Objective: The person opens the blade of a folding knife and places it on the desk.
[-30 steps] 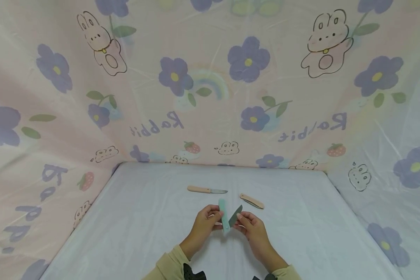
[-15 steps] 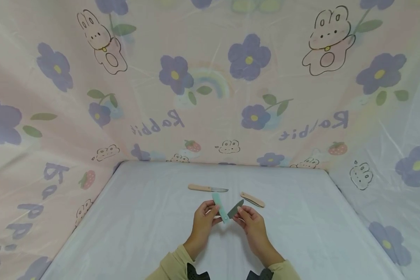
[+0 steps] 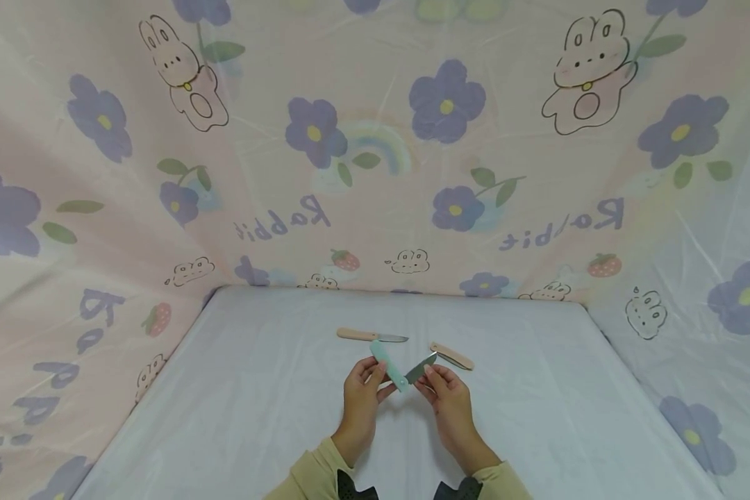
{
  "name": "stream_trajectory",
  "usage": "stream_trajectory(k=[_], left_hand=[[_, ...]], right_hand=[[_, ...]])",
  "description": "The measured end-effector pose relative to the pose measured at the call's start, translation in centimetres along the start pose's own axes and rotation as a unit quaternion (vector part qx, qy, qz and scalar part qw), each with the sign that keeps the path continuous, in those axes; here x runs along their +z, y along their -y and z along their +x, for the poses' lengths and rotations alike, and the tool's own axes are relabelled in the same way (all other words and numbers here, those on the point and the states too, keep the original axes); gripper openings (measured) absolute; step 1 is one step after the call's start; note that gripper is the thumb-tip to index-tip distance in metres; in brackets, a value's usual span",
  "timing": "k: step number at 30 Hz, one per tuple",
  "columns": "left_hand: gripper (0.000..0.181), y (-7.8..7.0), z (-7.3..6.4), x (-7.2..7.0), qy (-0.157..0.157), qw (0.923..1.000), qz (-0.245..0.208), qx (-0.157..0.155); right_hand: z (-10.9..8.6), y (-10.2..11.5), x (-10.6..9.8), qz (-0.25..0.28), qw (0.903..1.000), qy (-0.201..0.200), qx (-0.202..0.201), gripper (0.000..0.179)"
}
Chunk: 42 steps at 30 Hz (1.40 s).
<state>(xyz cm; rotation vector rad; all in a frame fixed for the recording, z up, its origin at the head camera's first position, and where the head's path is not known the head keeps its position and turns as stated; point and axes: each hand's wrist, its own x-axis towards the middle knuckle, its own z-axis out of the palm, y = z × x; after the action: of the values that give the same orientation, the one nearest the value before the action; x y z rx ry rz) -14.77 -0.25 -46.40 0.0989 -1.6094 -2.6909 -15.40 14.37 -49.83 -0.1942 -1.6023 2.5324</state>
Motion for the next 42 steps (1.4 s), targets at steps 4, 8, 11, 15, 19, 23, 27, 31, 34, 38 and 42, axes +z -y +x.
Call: stream_trajectory(k=[4,8,11,15,19,23,27,31,34,38,42], left_hand=[[0.03,0.3,0.1,0.0,-0.012,0.9997,-0.021,0.007],[0.033,1.1,0.6,-0.4,-0.015,0.9993,-0.032,0.01],[0.033,1.0,0.8,-0.7,0.001,0.9997,-0.022,0.006],[0.031,0.4,0.9,-1.1,0.03,0.9995,0.004,-0.008],[0.034,0.8,1.4,-1.7,0.047,0.9984,0.023,-0.02],[0.038,0.9,1.4,-2.0,0.073,0.9962,0.03,-0.036],[0.043,0.7,1.4,-2.5,0.099,0.9923,0.039,-0.063],[0.047,0.6,1.7,-3.0,0.12,0.9882,0.038,-0.086],[0.046,0.5,1.7,-3.2,0.131,0.9865,0.035,-0.091],[0.044,0.5,1.7,-3.3,0.132,0.9866,0.033,-0.091],[0.043,0.7,1.6,-3.2,0.123,0.9883,0.025,-0.087]], right_hand=[[-0.1,0.6,0.7,0.026,0.9989,-0.026,0.027,0.029],[-0.1,1.0,0.9,0.038,0.9978,-0.026,0.048,0.028],[0.1,0.9,0.5,0.042,0.9965,-0.015,0.071,0.023],[0.5,0.9,-0.4,0.024,0.9953,0.027,0.09,0.019],[0.7,1.1,-1.1,-0.02,0.9943,0.081,0.068,0.018],[0.9,1.2,-1.7,-0.069,0.9911,0.104,0.046,0.021],[1.0,1.5,-2.2,-0.09,0.9875,0.113,0.063,0.026],[0.9,2.0,-2.4,-0.101,0.9841,0.121,0.081,0.029],[0.8,2.3,-2.5,-0.11,0.9822,0.129,0.08,0.031],[0.7,2.4,-2.4,-0.107,0.9833,0.122,0.083,0.036],[0.6,2.3,-2.2,-0.098,0.9859,0.103,0.088,0.044]])
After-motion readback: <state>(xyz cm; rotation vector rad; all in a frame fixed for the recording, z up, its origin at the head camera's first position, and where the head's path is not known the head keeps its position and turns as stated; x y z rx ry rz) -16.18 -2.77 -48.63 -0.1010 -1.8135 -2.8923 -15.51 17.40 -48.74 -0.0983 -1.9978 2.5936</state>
